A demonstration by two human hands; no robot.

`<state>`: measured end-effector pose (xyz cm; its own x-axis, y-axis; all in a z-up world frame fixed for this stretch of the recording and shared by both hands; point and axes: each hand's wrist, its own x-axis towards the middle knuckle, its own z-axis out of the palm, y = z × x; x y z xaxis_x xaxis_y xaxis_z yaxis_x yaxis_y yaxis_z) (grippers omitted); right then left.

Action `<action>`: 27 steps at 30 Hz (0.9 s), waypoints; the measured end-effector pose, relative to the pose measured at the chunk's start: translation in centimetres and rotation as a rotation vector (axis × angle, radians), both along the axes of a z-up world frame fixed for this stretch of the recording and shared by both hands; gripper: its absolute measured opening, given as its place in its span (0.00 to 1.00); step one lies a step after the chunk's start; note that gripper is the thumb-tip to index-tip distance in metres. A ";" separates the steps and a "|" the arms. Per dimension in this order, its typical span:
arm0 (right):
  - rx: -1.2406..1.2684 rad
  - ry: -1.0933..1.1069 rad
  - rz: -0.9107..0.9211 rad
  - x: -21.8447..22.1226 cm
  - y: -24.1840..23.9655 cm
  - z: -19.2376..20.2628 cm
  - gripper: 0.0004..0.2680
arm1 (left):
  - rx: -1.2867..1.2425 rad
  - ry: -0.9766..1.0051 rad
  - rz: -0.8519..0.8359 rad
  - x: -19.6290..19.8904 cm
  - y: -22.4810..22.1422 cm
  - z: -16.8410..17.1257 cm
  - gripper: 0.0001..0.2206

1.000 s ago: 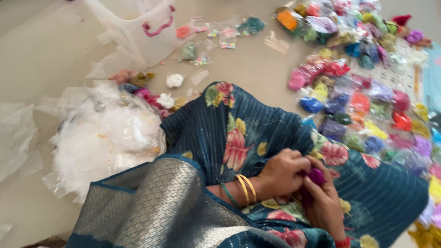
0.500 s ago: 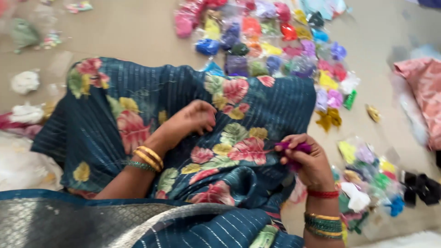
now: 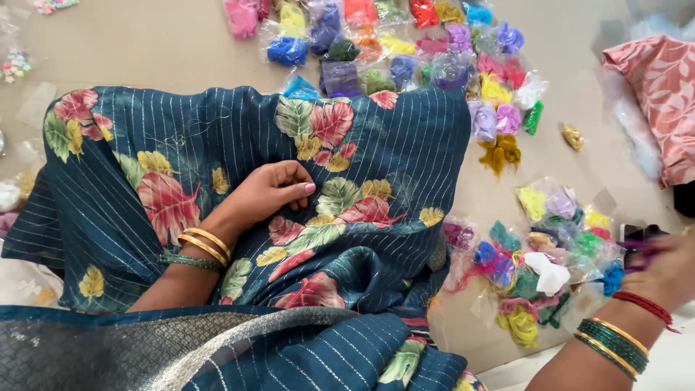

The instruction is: Sorting and packaging various colorful craft materials into small plastic bags.

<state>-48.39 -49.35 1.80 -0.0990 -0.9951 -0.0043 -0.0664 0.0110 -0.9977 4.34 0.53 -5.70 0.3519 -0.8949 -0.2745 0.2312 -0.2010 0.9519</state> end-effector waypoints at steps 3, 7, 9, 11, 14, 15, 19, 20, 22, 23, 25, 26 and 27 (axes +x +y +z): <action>0.510 1.042 0.436 7.6 6.8 0.6 0.10 | 0.012 0.011 -0.001 0.0 0.1 -0.1 0.08; 0.246 1.100 0.963 -0.9 -1.0 -17.7 0.09 | -0.016 0.009 0.005 0.1 0.2 -0.3 0.08; 0.536 1.569 0.694 0.3 2.4 -18.0 0.09 | -0.021 0.019 0.013 0.1 0.7 -0.1 0.08; 0.794 1.496 0.642 -0.3 5.2 -17.3 0.11 | -0.013 0.012 0.005 0.2 0.8 0.3 0.07; 1.070 1.407 0.560 -0.4 8.9 -17.8 0.16 | 0.003 0.001 0.007 0.2 0.3 0.6 0.07; 1.103 1.407 0.544 -0.2 10.1 -18.4 0.18 | 0.026 -0.007 0.018 0.2 0.2 0.6 0.07; 0.978 1.313 0.661 -1.5 10.3 -23.3 0.13 | 0.013 0.005 0.034 0.3 0.6 0.2 0.07; 0.897 1.370 0.671 -1.6 10.2 -23.4 0.12 | 0.006 0.010 0.022 0.3 0.7 0.2 0.07; 0.809 1.426 0.675 -1.4 10.5 -22.1 0.12 | -0.008 0.015 0.010 0.3 0.5 0.2 0.07; 0.827 1.407 0.645 -0.5 10.6 -20.5 0.12 | -0.019 0.023 0.018 0.3 0.3 0.1 0.07; 0.867 1.369 0.609 3.3 11.3 -17.0 0.14 | -0.019 0.030 0.040 0.4 0.7 -0.1 0.07; 0.889 1.349 0.585 4.9 12.1 -14.8 0.15 | -0.015 0.023 0.022 0.4 0.7 -0.1 0.07; 0.911 1.328 0.562 6.4 13.1 -12.5 0.15 | -0.011 0.017 0.004 0.4 0.6 -0.1 0.07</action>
